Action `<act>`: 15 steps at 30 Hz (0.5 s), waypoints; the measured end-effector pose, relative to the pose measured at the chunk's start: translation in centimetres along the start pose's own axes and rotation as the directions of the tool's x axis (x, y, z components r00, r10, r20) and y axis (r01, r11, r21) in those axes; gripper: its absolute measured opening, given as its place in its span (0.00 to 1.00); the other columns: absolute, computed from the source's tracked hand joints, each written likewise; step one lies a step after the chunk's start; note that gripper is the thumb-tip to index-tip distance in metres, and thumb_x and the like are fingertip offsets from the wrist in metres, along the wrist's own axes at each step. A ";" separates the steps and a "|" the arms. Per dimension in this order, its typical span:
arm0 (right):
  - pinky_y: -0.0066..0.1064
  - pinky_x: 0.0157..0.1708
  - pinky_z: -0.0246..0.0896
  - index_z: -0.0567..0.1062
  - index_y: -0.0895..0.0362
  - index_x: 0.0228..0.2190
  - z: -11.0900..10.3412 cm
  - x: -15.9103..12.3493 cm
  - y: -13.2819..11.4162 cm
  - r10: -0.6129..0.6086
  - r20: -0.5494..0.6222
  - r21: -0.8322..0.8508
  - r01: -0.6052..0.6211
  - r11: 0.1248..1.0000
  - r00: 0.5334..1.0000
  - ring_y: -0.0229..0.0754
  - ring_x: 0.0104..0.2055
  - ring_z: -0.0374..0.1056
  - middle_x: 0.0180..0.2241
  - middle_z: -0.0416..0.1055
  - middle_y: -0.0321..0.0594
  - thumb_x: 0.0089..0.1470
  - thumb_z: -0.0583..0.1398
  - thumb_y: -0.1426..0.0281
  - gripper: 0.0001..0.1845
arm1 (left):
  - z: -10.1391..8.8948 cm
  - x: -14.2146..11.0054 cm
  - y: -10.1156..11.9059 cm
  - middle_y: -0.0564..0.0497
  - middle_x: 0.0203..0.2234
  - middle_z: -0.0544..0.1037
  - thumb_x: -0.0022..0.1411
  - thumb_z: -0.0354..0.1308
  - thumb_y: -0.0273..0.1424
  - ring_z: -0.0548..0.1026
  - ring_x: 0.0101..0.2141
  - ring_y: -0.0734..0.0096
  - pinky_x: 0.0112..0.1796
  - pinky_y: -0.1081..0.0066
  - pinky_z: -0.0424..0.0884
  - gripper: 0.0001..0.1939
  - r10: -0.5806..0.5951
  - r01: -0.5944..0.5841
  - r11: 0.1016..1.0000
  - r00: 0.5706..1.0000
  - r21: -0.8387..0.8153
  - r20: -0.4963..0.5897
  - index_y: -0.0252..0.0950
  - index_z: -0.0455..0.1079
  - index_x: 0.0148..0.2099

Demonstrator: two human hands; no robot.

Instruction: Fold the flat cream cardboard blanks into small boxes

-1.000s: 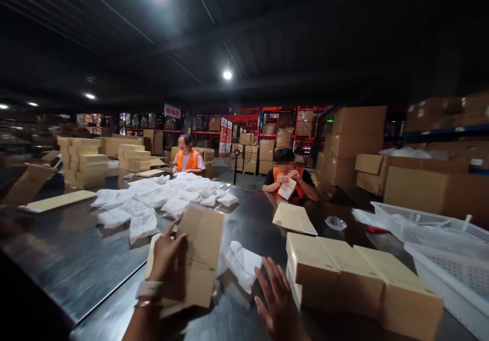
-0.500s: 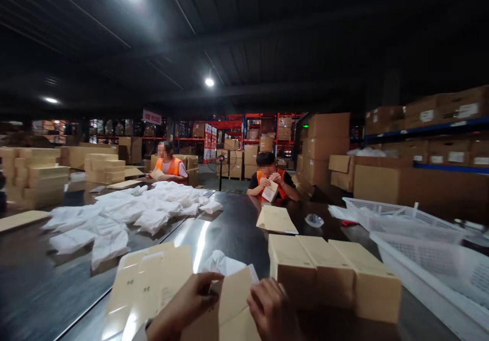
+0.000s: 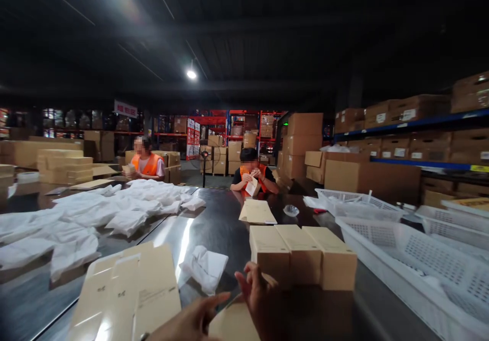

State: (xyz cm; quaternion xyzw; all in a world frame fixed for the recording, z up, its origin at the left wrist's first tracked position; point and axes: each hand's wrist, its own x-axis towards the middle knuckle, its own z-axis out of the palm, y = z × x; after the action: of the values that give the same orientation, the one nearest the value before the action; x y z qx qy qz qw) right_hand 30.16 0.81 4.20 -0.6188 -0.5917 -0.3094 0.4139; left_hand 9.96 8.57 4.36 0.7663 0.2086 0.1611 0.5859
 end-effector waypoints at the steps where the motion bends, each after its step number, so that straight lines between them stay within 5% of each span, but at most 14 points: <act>1: 0.36 0.28 0.72 0.76 0.56 0.38 -0.8 0.5 -0.1 -0.054 -0.064 -0.026 0.052 0.998 0.997 0.49 0.26 0.78 0.25 0.79 0.45 0.71 0.47 0.49 0.28 | -0.3 -0.2 0.4 0.50 0.35 0.85 0.41 0.74 0.34 0.80 0.38 0.54 0.41 0.64 0.73 0.35 -0.040 0.039 0.996 0.999 -0.076 -0.020 0.38 0.78 0.56; 4: 0.52 0.53 0.72 0.70 0.56 0.58 -1.8 0.8 0.0 -0.110 -0.129 -0.062 0.103 0.993 0.986 0.61 0.57 0.74 0.54 0.77 0.56 0.70 0.50 0.55 0.25 | -1.4 -0.1 1.2 0.47 0.38 0.86 0.44 0.74 0.42 0.81 0.43 0.51 0.45 0.62 0.76 0.24 -0.097 -0.019 0.921 0.956 -0.389 -0.277 0.38 0.81 0.43; 7: 0.62 0.64 0.61 0.49 0.50 0.72 0.0 -1.0 0.2 -0.041 0.056 0.075 0.036 0.997 0.998 0.65 0.72 0.53 0.72 0.54 0.52 0.69 0.50 0.52 0.37 | -1.5 1.2 0.6 0.39 0.42 0.85 0.38 0.76 0.52 0.81 0.47 0.44 0.49 0.57 0.76 0.37 -0.080 -0.253 0.783 0.865 -0.568 -0.495 0.35 0.78 0.47; 11: 0.69 0.70 0.40 0.36 0.51 0.74 3.4 -3.4 0.7 -0.010 0.337 0.231 -0.073 0.970 0.942 0.71 0.75 0.30 0.76 0.28 0.47 0.62 0.55 0.42 0.53 | -0.1 2.2 -0.4 0.38 0.43 0.85 0.37 0.80 0.47 0.80 0.50 0.38 0.52 0.51 0.75 0.42 0.107 -0.373 0.650 0.907 -0.662 -0.407 0.36 0.76 0.54; 13: 0.62 0.73 0.31 0.36 0.56 0.73 3.7 -3.2 0.9 0.036 0.433 0.343 -0.202 0.917 0.901 0.66 0.76 0.24 0.76 0.25 0.48 0.58 0.56 0.38 0.59 | 0.4 1.6 -0.1 0.39 0.51 0.82 0.40 0.80 0.43 0.78 0.55 0.39 0.54 0.51 0.74 0.45 0.216 -0.385 0.565 0.923 -0.730 -0.319 0.42 0.72 0.61; 15: 0.53 0.74 0.35 0.34 0.59 0.73 2.9 -2.1 0.9 0.105 0.536 0.453 -0.391 0.801 0.837 0.59 0.77 0.27 0.76 0.28 0.50 0.57 0.54 0.36 0.62 | 0.5 0.8 0.3 0.42 0.59 0.77 0.41 0.80 0.41 0.76 0.57 0.41 0.51 0.54 0.76 0.53 0.228 -0.332 0.548 0.942 -0.768 -0.245 0.49 0.63 0.68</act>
State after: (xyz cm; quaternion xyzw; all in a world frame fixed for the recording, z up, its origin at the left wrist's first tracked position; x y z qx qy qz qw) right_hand 30.56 2.38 0.90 -0.6062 -0.6496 0.0967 0.4485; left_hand 10.92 8.52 4.58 0.4340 0.0229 0.3729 0.8198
